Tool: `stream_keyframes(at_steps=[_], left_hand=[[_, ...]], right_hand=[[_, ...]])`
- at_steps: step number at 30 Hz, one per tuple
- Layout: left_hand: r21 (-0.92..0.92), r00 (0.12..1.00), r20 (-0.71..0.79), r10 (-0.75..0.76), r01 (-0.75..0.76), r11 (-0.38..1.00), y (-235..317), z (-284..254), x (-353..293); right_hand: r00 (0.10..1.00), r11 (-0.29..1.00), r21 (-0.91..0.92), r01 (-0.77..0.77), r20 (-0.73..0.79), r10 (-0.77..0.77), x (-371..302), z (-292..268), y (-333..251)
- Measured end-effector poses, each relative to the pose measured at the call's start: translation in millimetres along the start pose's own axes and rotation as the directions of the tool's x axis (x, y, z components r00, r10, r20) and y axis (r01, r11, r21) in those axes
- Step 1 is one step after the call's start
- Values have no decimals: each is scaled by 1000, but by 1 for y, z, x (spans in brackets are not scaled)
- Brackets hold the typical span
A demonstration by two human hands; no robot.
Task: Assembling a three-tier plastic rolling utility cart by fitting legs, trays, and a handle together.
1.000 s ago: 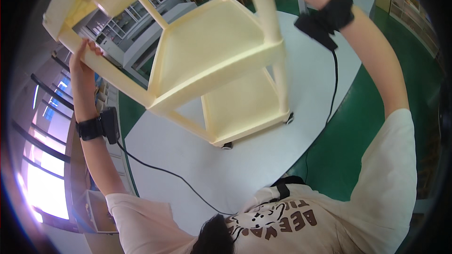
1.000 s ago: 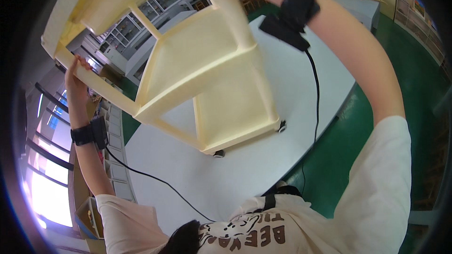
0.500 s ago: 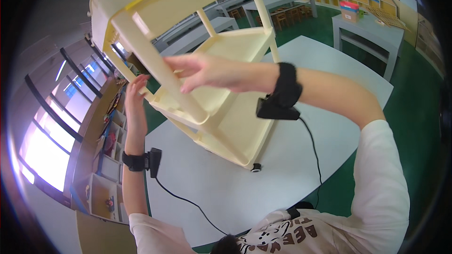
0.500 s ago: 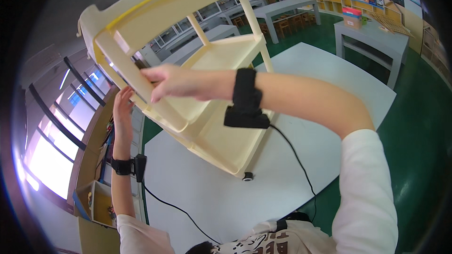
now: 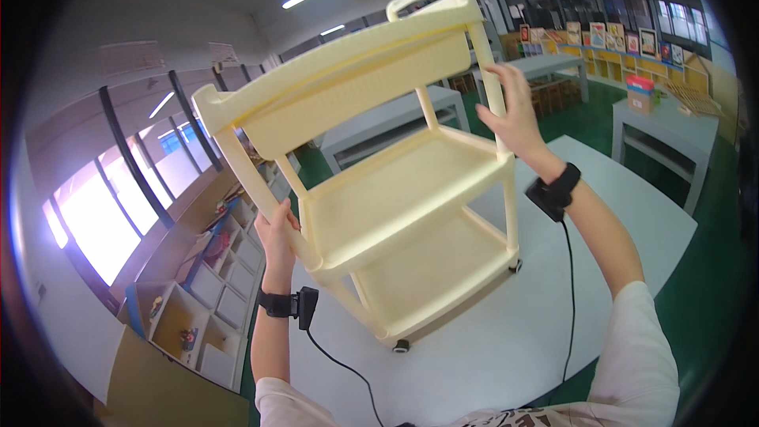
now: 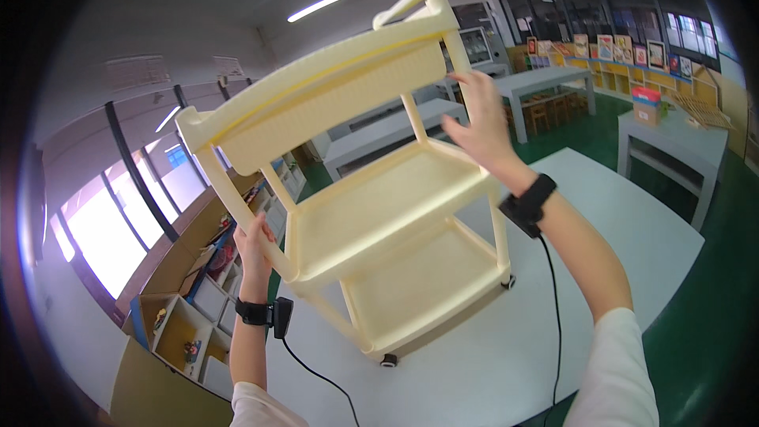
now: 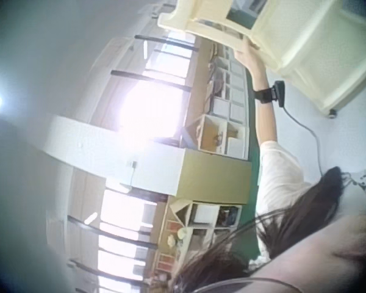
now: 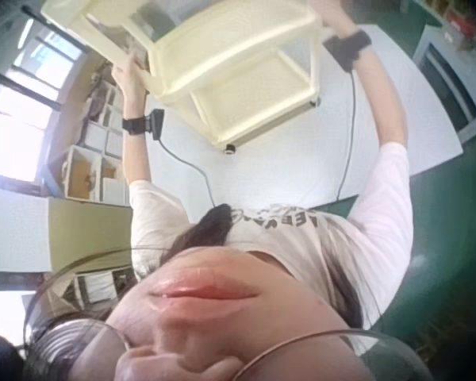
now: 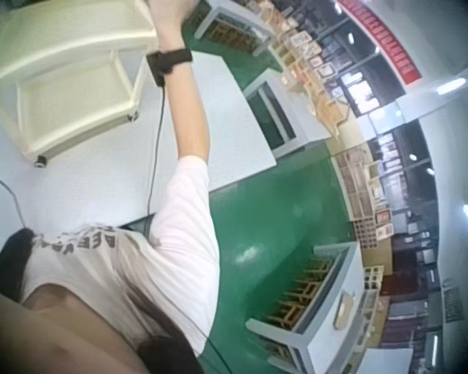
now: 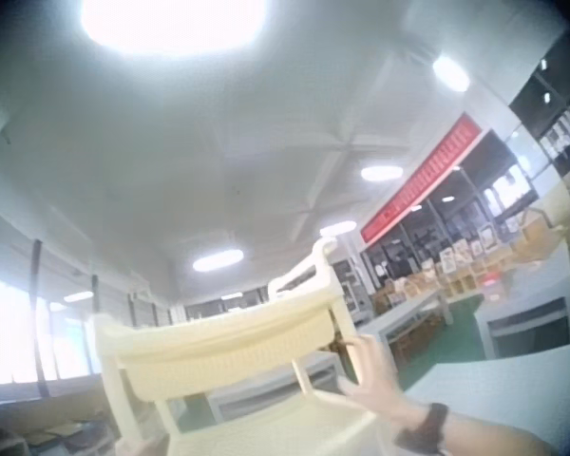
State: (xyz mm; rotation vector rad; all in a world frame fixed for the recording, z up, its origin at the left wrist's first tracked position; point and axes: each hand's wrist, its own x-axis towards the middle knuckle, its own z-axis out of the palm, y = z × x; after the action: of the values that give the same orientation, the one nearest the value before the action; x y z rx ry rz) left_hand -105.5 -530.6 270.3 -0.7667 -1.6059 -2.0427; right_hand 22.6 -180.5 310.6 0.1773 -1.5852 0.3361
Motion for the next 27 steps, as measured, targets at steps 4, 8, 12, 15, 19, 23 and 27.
stream_keyframes(at_steps=[4, 8, 12, 15, 19, 23, 27], left_hand=[[11, 999, -44, -26, 27, 1000, -21, -39, 2], [51, 993, -94, -70, 75, 996, -32, -64, 0], [192, 987, -160, -24, 55, 980, -51, -81, -3], [248, 980, -200, 9, 42, 968, -47, -105, 2], [292, 968, -239, 72, 1, 956, -29, -120, 0], [251, 963, -257, 84, -18, 968, -28, -128, -2], [244, 967, -245, 71, -9, 970, -19, -143, -7]], right_hand=[[933, 956, -130, -263, 220, 286, -52, 4, 68], [540, 555, 275, -785, 743, 395, -94, 22, 87], [546, 644, 184, -743, 723, 423, -110, 38, 56], [553, 630, 211, -747, 722, 415, -108, 39, 31], [572, 667, 215, -713, 729, 376, -103, 40, 11], [643, 702, 214, -679, 636, 428, -112, 39, -4], [691, 665, 337, -667, 614, 382, -125, 45, -12]])
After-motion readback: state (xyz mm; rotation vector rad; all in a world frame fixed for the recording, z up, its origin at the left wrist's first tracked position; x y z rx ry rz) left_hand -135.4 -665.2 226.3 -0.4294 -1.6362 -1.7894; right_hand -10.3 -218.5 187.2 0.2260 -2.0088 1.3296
